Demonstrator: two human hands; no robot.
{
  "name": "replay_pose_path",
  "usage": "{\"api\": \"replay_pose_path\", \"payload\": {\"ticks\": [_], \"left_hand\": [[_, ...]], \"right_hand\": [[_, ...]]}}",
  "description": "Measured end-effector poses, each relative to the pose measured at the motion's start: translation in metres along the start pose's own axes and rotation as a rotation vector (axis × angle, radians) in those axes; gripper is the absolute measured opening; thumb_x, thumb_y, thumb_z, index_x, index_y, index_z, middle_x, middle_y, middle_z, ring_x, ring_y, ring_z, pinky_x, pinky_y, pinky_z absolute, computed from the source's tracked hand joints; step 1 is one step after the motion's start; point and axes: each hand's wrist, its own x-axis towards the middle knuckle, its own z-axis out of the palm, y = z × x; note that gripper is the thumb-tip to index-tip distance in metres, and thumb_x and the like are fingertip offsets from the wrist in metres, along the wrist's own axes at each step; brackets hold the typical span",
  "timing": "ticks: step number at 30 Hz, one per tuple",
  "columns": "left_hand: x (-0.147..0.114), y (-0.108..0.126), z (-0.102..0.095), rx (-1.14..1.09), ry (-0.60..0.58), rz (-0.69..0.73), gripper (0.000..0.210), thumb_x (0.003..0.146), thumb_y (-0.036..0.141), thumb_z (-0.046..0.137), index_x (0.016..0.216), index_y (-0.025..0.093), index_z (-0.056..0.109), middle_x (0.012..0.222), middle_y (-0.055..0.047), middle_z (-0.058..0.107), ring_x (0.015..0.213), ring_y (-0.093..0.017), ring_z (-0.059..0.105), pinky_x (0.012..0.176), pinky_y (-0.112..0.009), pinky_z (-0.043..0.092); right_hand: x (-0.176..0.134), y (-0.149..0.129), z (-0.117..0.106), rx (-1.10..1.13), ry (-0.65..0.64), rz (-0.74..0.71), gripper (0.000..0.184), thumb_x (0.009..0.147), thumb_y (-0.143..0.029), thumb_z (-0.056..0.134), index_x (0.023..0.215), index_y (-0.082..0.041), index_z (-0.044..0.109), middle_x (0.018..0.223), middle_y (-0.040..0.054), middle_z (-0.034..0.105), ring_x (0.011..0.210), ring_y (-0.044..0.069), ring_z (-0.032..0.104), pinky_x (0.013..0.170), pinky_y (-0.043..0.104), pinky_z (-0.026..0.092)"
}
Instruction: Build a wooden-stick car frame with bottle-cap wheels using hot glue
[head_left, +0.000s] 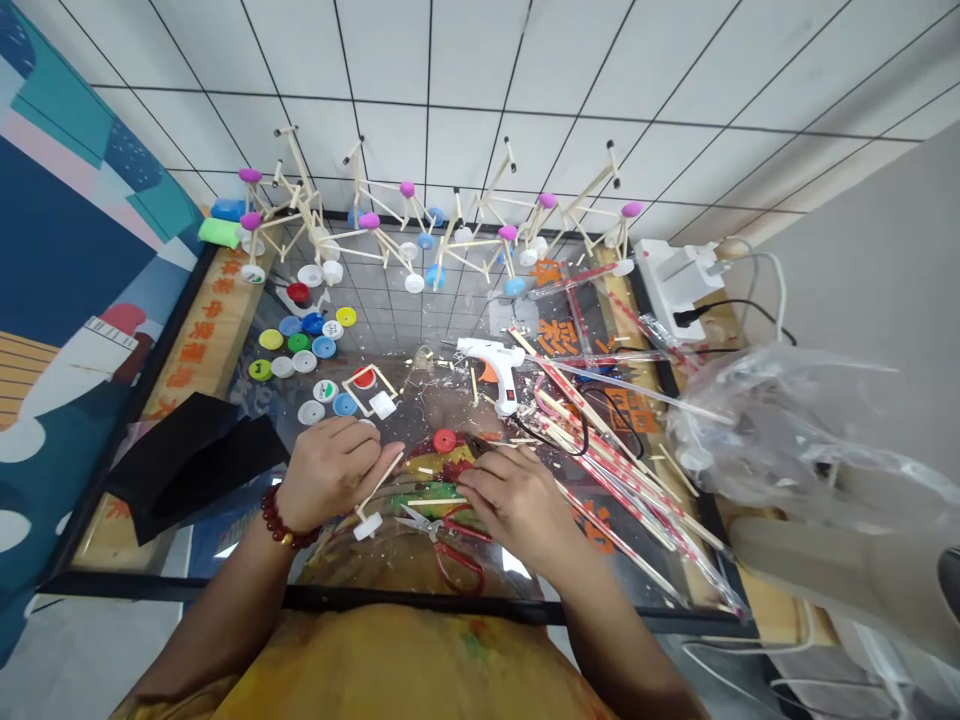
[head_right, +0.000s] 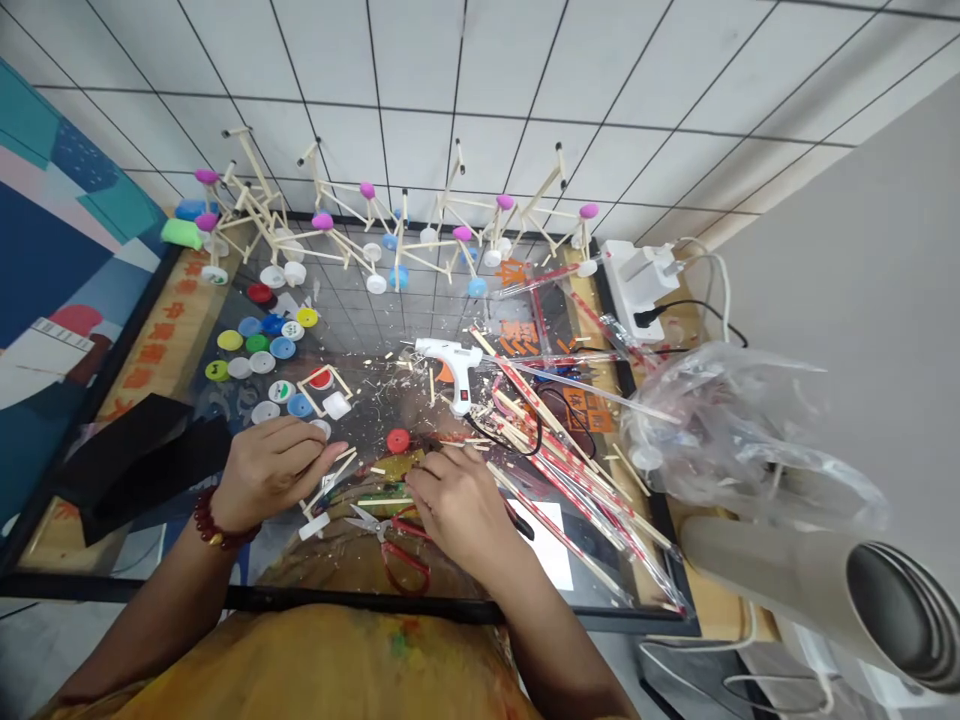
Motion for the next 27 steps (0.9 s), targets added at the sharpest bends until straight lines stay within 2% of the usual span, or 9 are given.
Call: {"api": "replay_pose_path", "payload": {"ticks": [5, 8, 11, 13, 15, 17, 20, 25, 27], "left_hand": [[-0.001, -0.005, -0.005, 0.069, 0.08, -0.024, 0.018, 0.079, 0.017, 0.072, 0.068, 0.019, 0.058, 0.069, 0.0, 0.067, 0.061, -0.014, 0.06, 0.059, -0.027, 0.047], [-0.002, -0.009, -0.01, 0.076, 0.177, -0.078, 0.022, 0.075, 0.015, 0.075, 0.065, 0.018, 0.056, 0.068, 0.0, 0.068, 0.059, -0.013, 0.059, 0.058, -0.027, 0.047], [-0.003, -0.009, -0.014, 0.063, 0.262, -0.119, 0.024, 0.073, 0.012, 0.077, 0.064, 0.018, 0.055, 0.068, 0.0, 0.068, 0.06, -0.013, 0.059, 0.058, -0.027, 0.046], [-0.004, -0.008, -0.017, 0.059, 0.3, -0.122, 0.023, 0.072, 0.011, 0.077, 0.065, 0.019, 0.056, 0.068, 0.0, 0.068, 0.059, -0.013, 0.059, 0.057, -0.027, 0.046], [-0.004, -0.007, -0.018, 0.064, 0.318, -0.117, 0.022, 0.071, 0.011, 0.077, 0.065, 0.019, 0.057, 0.067, 0.0, 0.068, 0.058, -0.013, 0.058, 0.056, -0.027, 0.045], [-0.004, -0.006, -0.019, 0.065, 0.336, -0.112, 0.022, 0.071, 0.011, 0.076, 0.064, 0.019, 0.056, 0.067, 0.001, 0.068, 0.057, -0.013, 0.058, 0.055, -0.027, 0.045], [-0.007, -0.007, -0.019, 0.05, 0.391, -0.117, 0.02, 0.072, 0.01, 0.075, 0.066, 0.02, 0.058, 0.068, 0.0, 0.069, 0.058, -0.014, 0.058, 0.055, -0.028, 0.045], [-0.01, -0.01, -0.021, 0.023, 0.51, -0.197, 0.019, 0.073, 0.01, 0.074, 0.065, 0.02, 0.06, 0.068, 0.0, 0.068, 0.06, -0.014, 0.061, 0.057, -0.028, 0.047], [-0.009, -0.011, -0.024, 0.036, 0.557, -0.24, 0.018, 0.072, 0.011, 0.075, 0.064, 0.02, 0.061, 0.067, 0.0, 0.068, 0.059, -0.013, 0.061, 0.057, -0.026, 0.047]], "right_hand": [[0.002, 0.001, 0.005, -0.029, 0.058, 0.042, 0.013, 0.093, -0.024, 0.058, 0.087, -0.019, 0.07, 0.08, 0.0037, 0.067, 0.08, 0.02, 0.054, 0.072, 0.034, 0.035], [0.007, 0.003, 0.008, -0.066, 0.142, 0.127, 0.016, 0.093, -0.023, 0.057, 0.104, -0.019, 0.069, 0.096, 0.0079, 0.067, 0.092, 0.023, 0.052, 0.078, 0.036, 0.037], [0.016, 0.004, 0.012, -0.12, 0.095, 0.164, 0.039, 0.088, -0.016, 0.056, 0.127, -0.02, 0.06, 0.116, 0.012, 0.061, 0.105, 0.028, 0.048, 0.085, 0.04, 0.037], [0.023, 0.003, 0.017, -0.162, 0.026, 0.166, 0.05, 0.082, -0.013, 0.059, 0.132, -0.02, 0.057, 0.124, 0.0143, 0.056, 0.111, 0.031, 0.044, 0.086, 0.043, 0.035], [0.028, 0.002, 0.023, -0.199, -0.003, 0.176, 0.046, 0.079, -0.013, 0.061, 0.125, -0.019, 0.062, 0.128, 0.0154, 0.055, 0.115, 0.033, 0.042, 0.086, 0.045, 0.034], [0.032, 0.002, 0.027, -0.213, 0.032, 0.202, 0.028, 0.081, -0.014, 0.062, 0.107, -0.02, 0.07, 0.126, 0.0137, 0.058, 0.115, 0.033, 0.043, 0.086, 0.046, 0.032], [0.033, 0.001, 0.022, -0.165, 0.188, 0.224, 0.014, 0.085, -0.013, 0.062, 0.084, -0.022, 0.073, 0.11, 0.0076, 0.068, 0.107, 0.029, 0.051, 0.087, 0.046, 0.032], [0.009, -0.001, -0.02, 0.122, 0.546, 0.17, 0.01, 0.088, -0.02, 0.065, 0.091, -0.026, 0.073, 0.088, 0.0025, 0.073, 0.083, 0.019, 0.064, 0.08, 0.04, 0.046], [-0.012, 0.001, -0.038, 0.15, 0.683, 0.211, 0.003, 0.084, -0.023, 0.071, 0.084, -0.026, 0.072, 0.079, 0.0014, 0.073, 0.076, 0.02, 0.066, 0.076, 0.038, 0.051]]}}
